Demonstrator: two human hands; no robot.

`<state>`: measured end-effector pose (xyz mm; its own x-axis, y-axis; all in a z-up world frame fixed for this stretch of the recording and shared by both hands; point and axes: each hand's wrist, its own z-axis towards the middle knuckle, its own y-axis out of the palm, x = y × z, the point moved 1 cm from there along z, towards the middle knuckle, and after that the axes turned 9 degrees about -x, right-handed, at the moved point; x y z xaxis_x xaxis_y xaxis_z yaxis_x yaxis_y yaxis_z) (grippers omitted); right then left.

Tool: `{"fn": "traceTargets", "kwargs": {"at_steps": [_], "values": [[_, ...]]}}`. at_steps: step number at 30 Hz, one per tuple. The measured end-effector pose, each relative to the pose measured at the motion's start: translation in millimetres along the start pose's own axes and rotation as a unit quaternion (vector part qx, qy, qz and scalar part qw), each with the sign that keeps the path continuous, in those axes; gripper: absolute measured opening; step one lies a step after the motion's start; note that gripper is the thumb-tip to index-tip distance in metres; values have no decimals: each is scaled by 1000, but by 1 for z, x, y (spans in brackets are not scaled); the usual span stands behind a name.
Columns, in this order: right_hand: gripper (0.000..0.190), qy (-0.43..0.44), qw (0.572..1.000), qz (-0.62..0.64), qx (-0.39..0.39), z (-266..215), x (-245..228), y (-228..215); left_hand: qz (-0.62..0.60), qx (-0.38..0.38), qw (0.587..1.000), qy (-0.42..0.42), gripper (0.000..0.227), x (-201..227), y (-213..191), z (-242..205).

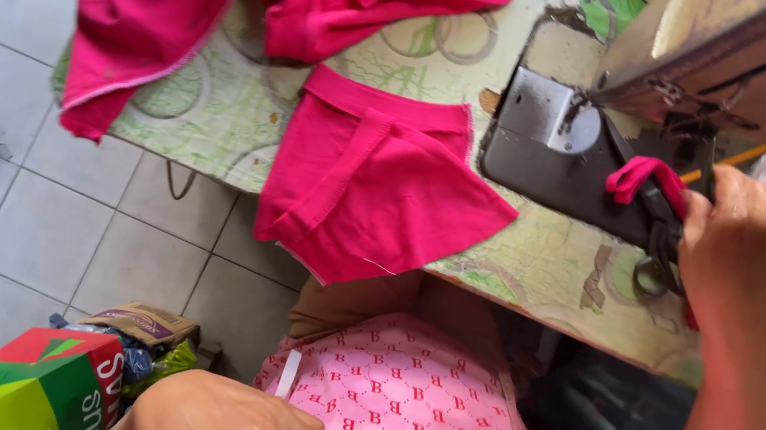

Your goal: Measuring and marking pink fabric pieces for a garment using a measuring tape and pencil

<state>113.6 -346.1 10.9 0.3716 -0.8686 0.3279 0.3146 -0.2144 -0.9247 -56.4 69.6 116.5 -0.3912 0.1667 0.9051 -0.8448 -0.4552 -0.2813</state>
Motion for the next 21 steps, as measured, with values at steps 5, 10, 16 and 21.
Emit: {"fn": "traceTargets", "kwargs": {"at_steps": [5, 10, 16, 21], "values": [[21, 3, 999, -38, 18, 10, 20, 38, 3, 12, 1000, -6, 44, -4, -3, -15], [27, 17, 999, -39, 13, 15, 20, 52, -7, 17, 1000, -6, 51, -105, -26, -79], [19, -1, 999, -35, 24, 12, -28, -9, -27, 18, 999, -8, 61, -35, -8, -43], [16, -176, 957, 207, 100, 20, -154, -106, -29, 11, 1000, -1, 69, 18, 13, -19]]}}
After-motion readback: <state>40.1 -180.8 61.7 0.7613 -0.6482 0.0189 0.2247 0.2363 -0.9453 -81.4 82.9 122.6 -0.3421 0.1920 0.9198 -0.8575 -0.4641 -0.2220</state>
